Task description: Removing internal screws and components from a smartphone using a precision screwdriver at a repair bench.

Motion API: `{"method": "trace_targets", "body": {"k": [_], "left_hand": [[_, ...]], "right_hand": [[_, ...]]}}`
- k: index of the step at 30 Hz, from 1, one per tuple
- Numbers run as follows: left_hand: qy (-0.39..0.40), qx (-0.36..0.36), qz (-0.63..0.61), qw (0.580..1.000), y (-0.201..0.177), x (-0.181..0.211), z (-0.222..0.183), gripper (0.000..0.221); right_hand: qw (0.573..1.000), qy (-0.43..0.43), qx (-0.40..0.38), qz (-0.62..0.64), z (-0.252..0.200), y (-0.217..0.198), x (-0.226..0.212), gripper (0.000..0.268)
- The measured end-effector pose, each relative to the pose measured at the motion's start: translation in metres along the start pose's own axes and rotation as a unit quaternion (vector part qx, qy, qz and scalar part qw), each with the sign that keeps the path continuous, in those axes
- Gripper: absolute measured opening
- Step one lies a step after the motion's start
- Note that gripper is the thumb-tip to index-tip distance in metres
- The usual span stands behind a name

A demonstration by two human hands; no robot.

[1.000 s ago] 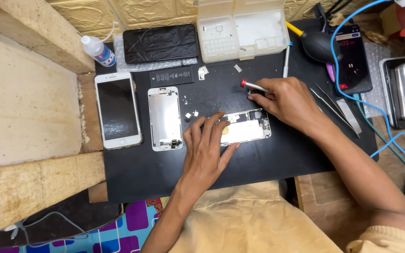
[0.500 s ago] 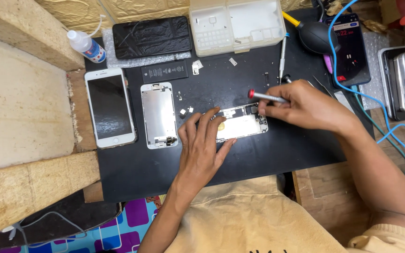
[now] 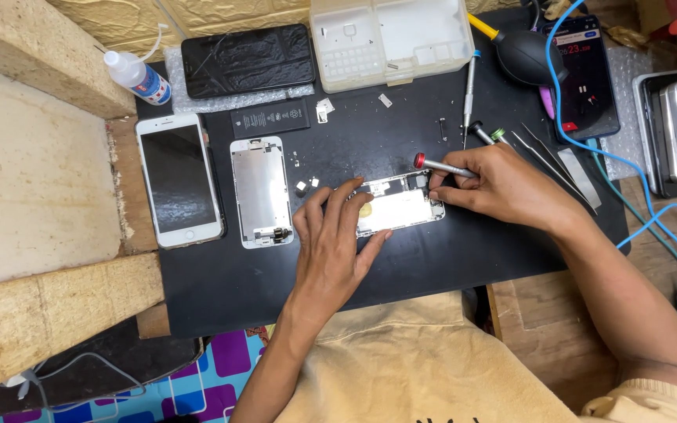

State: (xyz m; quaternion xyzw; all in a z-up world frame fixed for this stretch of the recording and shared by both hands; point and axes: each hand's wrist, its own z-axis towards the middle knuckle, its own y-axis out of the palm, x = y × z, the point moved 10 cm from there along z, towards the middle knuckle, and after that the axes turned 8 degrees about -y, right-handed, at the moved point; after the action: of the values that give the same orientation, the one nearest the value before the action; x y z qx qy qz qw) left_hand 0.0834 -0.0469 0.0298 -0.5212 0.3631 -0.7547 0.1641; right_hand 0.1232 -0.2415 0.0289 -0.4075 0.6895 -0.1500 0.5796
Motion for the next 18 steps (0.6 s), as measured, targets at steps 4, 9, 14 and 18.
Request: {"method": "trace_targets", "body": {"k": [4, 9, 14, 18], "left_hand": [[0.001, 0.002, 0.003, 1.000, 0.000, 0.000, 0.000, 0.046], [-0.002, 0.006, 0.001, 1.000, 0.001, 0.000, 0.000, 0.046], [-0.001, 0.006, 0.002, 1.000, 0.002, -0.001, 0.000, 0.045], [0.005, 0.011, 0.005, 1.000, 0.002, 0.000, -0.001, 0.045]], "right_hand": [[1.000, -0.016, 0.019, 0.009, -0.008, -0.004, -0.001, 0.015], [0.998, -0.048, 0.043, -0.002, -0.017, -0.004, -0.003, 0.022], [0.994, -0.078, 0.068, -0.024, -0.018, -0.004, -0.009, 0.020], [0.992, -0.092, 0.083, -0.025, -0.019, -0.003, -0.012, 0.017]]}}
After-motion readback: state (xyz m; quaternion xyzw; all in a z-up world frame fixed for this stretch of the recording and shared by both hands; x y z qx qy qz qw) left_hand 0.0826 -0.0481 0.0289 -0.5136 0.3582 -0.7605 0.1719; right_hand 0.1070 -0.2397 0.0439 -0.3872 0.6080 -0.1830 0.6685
